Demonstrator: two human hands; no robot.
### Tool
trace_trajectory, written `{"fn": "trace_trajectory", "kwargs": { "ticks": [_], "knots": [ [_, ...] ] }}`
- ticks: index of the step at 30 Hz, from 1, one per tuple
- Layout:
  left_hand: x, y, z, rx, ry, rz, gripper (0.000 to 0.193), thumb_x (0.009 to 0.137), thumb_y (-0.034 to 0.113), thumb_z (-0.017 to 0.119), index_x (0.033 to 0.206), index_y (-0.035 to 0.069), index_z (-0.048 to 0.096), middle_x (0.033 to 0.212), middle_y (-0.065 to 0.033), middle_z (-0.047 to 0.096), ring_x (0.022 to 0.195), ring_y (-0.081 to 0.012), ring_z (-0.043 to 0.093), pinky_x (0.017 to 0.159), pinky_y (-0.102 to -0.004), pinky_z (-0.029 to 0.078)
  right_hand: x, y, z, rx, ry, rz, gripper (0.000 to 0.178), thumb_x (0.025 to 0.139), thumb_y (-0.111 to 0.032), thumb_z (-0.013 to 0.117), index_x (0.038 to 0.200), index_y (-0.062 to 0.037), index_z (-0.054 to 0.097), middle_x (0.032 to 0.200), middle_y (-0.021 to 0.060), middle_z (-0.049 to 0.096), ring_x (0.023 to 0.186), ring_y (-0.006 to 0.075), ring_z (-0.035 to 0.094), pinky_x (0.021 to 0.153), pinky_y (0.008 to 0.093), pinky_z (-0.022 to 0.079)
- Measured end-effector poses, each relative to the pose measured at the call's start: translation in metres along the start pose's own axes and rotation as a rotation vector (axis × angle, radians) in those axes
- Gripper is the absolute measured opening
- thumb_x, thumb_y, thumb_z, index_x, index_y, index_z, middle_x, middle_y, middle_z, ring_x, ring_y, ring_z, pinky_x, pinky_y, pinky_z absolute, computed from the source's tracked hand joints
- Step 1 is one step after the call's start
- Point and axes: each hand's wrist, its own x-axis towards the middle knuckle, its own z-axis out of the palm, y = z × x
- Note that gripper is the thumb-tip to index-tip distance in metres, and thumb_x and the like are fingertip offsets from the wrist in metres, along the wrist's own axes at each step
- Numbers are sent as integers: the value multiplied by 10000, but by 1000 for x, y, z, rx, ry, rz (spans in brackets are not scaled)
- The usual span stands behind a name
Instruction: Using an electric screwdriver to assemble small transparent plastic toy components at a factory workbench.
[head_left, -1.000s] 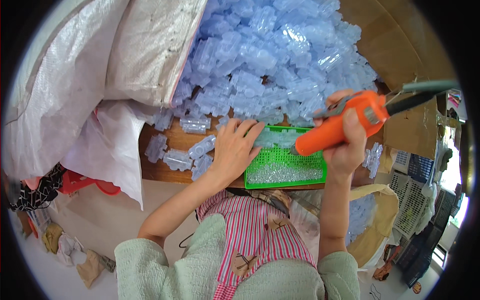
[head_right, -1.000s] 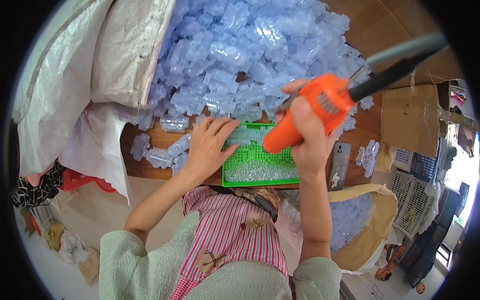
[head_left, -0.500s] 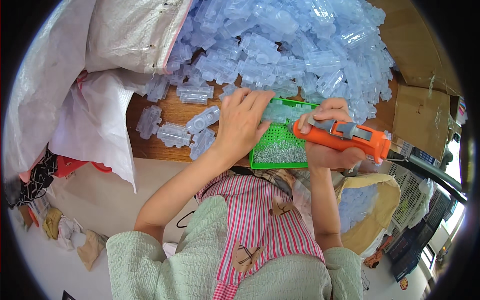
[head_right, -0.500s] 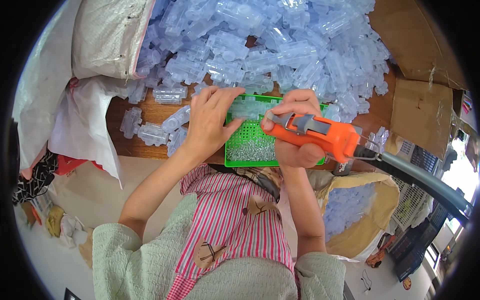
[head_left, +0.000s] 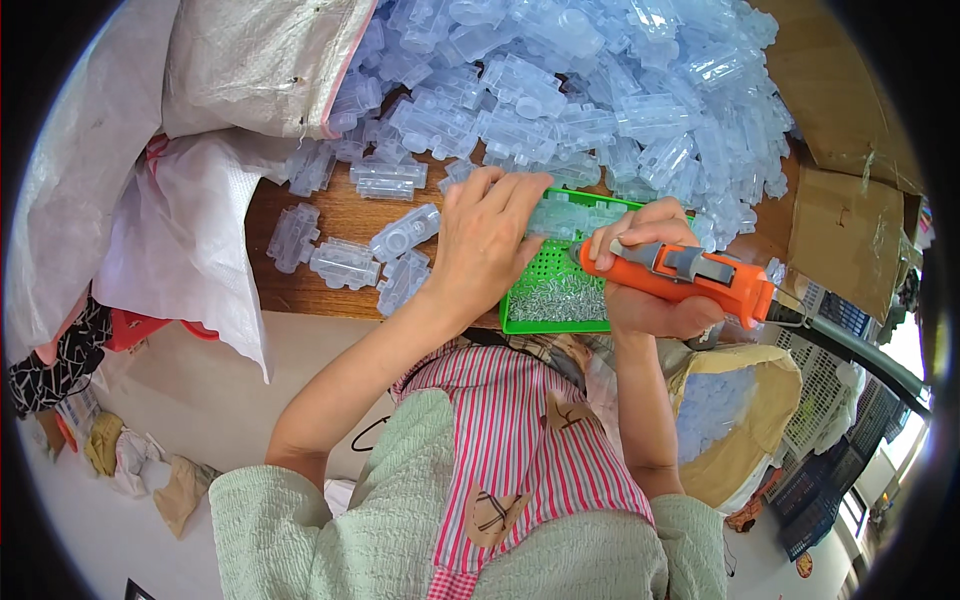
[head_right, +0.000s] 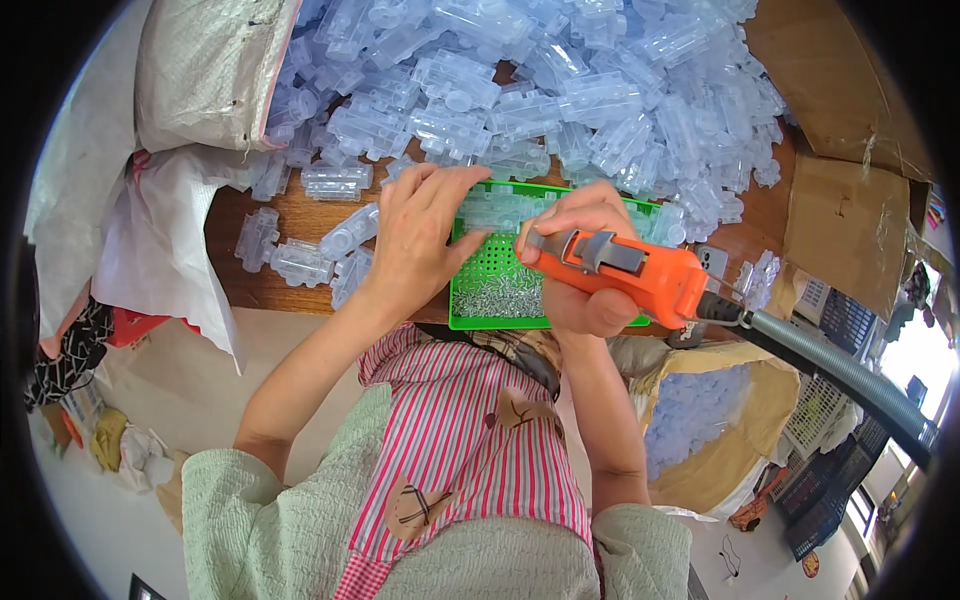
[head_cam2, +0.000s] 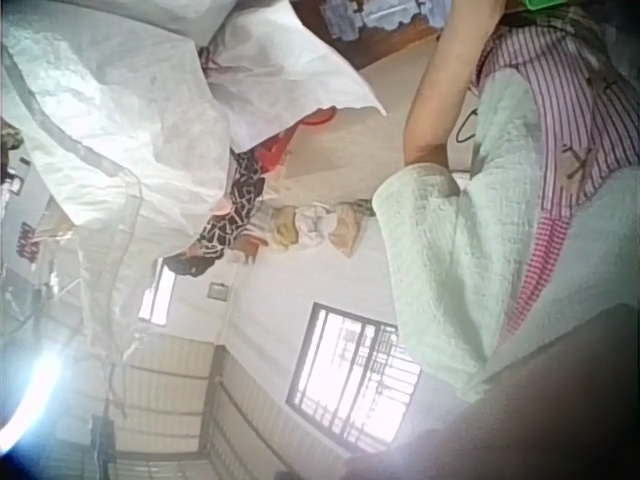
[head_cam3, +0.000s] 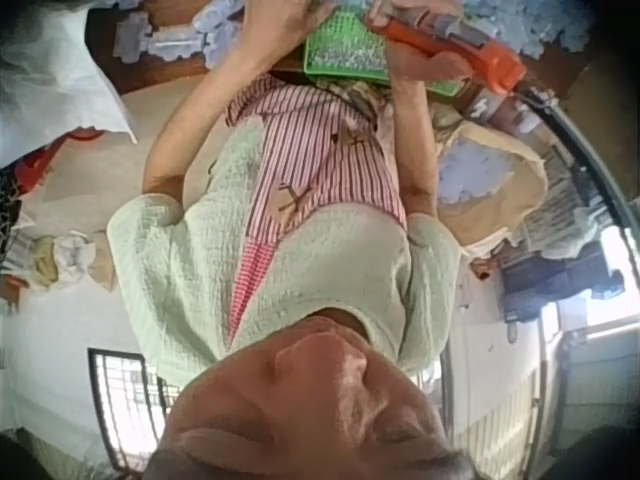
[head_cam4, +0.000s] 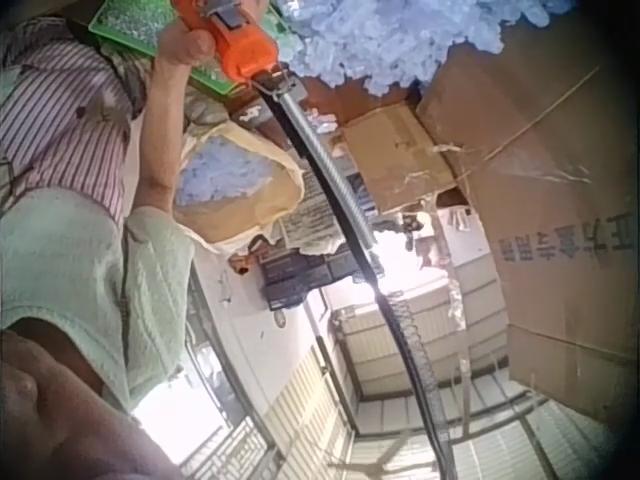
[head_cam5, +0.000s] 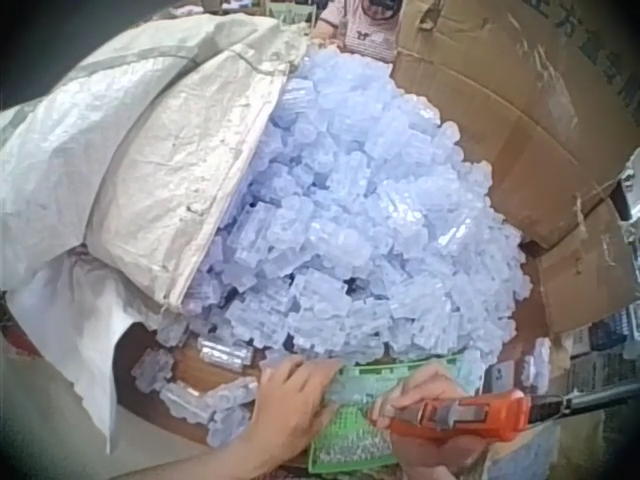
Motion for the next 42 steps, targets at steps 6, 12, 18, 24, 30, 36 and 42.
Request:
{"fn": "trace_trajectory", "kwargs": {
  "ticks": [6,12,18,24,30,36,42],
  "knots": [
    [-1,0,0,2,-4,-2,582,619,89,754,1156,99,529,1088,-40,583,1020,-257,499,846,-397,362,-2,-3,2,-49,2,12,897,716,-814,434,876,57,583,837,87,439,572,193,554,505,318,458],
    [2,0,1,-3,2,-10,576,620,92,754,1152,101,533,1095,-39,582,1024,-258,497,856,-398,361,14,-24,4,120,-9,-87,1001,682,-864,382,900,94,576,837,109,456,582,209,566,507,318,478],
    [-1,0,0,3,-2,-14,563,629,88,748,1151,99,536,1095,-38,584,1033,-260,496,864,-396,361,44,-42,4,120,-20,-198,1046,667,-894,306,908,90,571,831,111,457,564,213,558,514,342,485],
    [1,1,0,8,-18,-27,552,637,95,746,1149,100,542,1097,-39,587,1044,-262,495,880,-395,358,48,-27,3,97,-18,-178,1025,695,-872,294,866,95,585,805,128,475,554,213,571,486,314,509],
    [1,2,-1,26,-16,-22,550,642,101,750,1152,104,544,1081,-38,590,1044,-258,497,872,-394,359,42,-24,-1,22,-11,-85,1004,663,-904,287,880,28,593,820,75,448,522,192,519,501,331,442],
    [1,2,0,29,-9,-21,553,638,102,756,1149,105,545,1069,-39,591,1043,-256,500,862,-390,361,42,-13,4,-29,-20,-72,994,665,-901,294,839,36,578,790,78,446,513,195,524,479,327,455],
    [1,3,1,16,-1,-28,560,630,97,761,1147,105,545,1064,-43,591,1041,-259,502,865,-389,362,44,-5,3,57,-70,-13,959,652,-890,371,790,41,555,781,57,403,515,193,527,468,332,448]
  ]
}}
